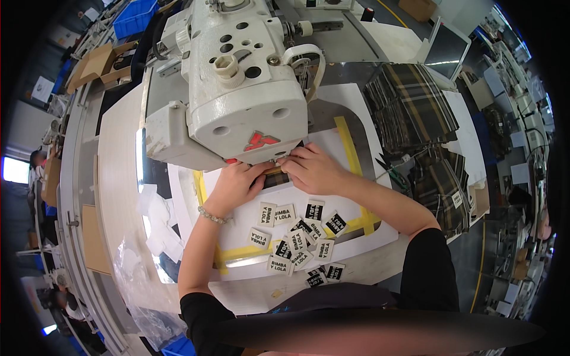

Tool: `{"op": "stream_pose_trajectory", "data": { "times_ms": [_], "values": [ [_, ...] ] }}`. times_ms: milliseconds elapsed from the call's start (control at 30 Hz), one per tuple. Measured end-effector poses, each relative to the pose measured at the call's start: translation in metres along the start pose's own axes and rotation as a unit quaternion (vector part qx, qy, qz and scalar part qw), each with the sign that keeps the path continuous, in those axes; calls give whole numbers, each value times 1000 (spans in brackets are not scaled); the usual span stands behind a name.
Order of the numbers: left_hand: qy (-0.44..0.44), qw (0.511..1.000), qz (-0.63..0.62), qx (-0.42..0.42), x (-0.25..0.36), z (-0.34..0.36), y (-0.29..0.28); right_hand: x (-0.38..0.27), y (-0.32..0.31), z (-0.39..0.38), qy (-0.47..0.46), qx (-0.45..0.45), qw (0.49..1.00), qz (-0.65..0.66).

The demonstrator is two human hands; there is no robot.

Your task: Sewing labels onto plaid fabric pieces using an industrial sewing machine.

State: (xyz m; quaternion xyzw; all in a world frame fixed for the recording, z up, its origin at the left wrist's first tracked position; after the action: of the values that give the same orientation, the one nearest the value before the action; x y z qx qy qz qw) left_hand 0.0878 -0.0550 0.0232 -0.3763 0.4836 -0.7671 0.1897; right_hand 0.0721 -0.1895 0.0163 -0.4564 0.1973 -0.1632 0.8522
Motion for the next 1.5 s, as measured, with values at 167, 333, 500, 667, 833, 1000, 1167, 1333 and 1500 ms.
{"op": "stream_pose_trajectory", "data": {
  "times_ms": [167, 333, 500, 667, 833, 1000, 1167, 1333, 1500],
  "values": [
    [37, 999, -32, 18, 10, 8, -1, -3, -4, 2, -13, 17, 1000, 1],
    [47, 996, 31, 65, 9, 2, -5, -1, -2, -1, -6, 7, 1000, -3],
    [2, 999, 30, 33, -2, -4, -2, 0, 1, 0, -4, 4, 1000, -9],
    [11, 1000, -23, 16, 4, 9, -1, 1, -1, -2, -7, 18, 1000, -4],
    [30, 997, -66, 19, 8, 13, -3, 1, 0, 0, -2, 15, 1000, 10],
    [18, 1000, 0, 18, 6, 4, 0, 0, 1, -1, -10, 16, 1000, -1],
    [-7, 999, 46, 23, 0, -2, -2, 1, 2, -1, -8, 15, 1000, -10],
    [-38, 999, 7, -10, -1, 0, 4, 0, 2, 0, -7, 8, 1000, -11],
    [-25, 999, 35, 2, 1, 0, 5, -1, 1, 0, -9, 16, 1000, -22]
  ]
}}
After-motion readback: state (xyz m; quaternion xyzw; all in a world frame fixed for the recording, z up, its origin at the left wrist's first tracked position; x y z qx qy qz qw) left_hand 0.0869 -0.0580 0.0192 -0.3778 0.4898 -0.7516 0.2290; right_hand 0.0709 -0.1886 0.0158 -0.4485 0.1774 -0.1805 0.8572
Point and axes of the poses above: each hand's wrist, its own z-axis towards the middle knuckle, its own y-axis out of the palm, x = y × z, the point moved 8 cm from there along z, towards the middle knuckle, and after that the axes turned 4 degrees about -y, right-handed, at the moved point
